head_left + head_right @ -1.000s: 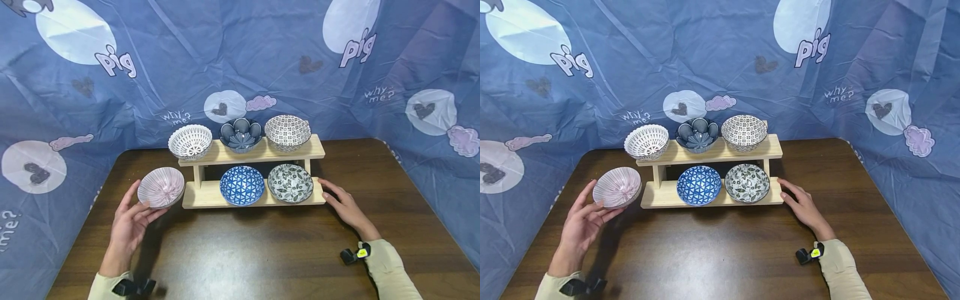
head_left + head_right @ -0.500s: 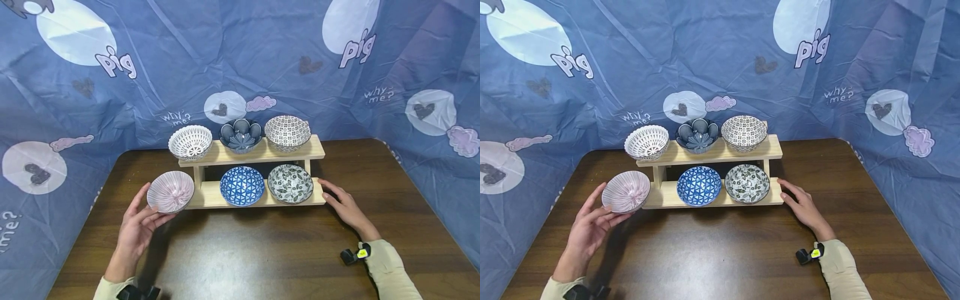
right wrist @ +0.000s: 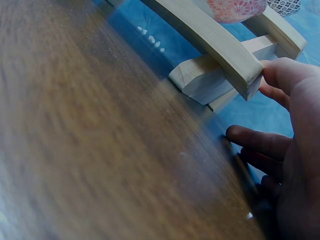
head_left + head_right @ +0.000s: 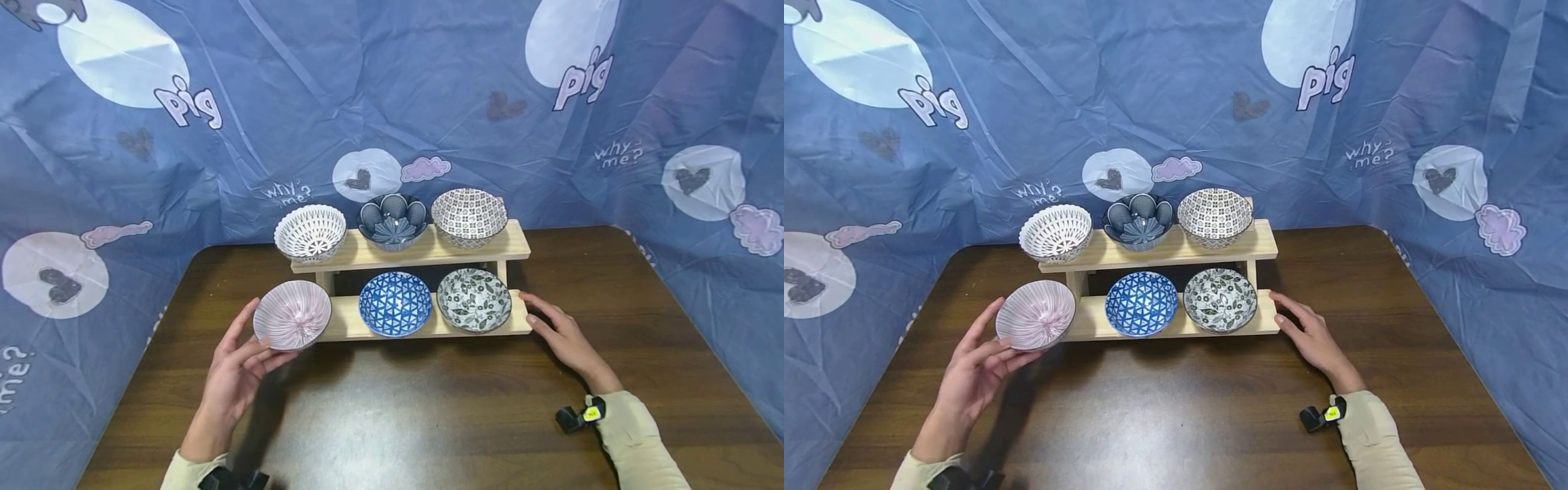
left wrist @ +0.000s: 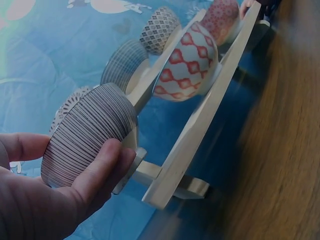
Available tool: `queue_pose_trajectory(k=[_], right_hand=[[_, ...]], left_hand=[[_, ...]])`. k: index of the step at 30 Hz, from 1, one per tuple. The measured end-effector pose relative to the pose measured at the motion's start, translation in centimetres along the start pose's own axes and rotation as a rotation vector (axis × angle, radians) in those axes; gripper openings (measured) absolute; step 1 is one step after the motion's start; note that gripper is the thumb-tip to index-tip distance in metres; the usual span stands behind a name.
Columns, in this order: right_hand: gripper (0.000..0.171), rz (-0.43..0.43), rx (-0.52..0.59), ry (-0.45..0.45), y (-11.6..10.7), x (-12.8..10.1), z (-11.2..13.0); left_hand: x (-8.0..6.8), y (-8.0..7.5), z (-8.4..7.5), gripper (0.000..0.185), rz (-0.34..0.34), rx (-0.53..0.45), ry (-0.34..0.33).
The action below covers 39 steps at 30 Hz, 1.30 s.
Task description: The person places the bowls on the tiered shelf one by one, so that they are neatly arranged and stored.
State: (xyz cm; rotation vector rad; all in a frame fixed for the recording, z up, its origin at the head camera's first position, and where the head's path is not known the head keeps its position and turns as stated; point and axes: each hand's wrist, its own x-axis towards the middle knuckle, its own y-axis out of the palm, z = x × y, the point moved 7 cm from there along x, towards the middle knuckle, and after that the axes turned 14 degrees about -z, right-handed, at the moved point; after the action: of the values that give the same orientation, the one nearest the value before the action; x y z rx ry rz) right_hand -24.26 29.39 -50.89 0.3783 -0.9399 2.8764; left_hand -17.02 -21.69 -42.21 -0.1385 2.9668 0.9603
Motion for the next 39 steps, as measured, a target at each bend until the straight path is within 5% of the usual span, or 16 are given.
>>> queue_pose_trajectory(k=[30, 39], right_hand=[[0.049, 0.006, 0.001, 0.000, 0.0, -0.1, -0.3], [0.051, 0.026, 0.017, 0.029, 0.2, 0.0, -0.3]], left_hand=[[1.7, 1.1, 3.2, 0.068, -0.107, 0.138, -0.102], [2.2, 1.0, 3.7, 0.066, -0.084, 0.111, -0.104]])
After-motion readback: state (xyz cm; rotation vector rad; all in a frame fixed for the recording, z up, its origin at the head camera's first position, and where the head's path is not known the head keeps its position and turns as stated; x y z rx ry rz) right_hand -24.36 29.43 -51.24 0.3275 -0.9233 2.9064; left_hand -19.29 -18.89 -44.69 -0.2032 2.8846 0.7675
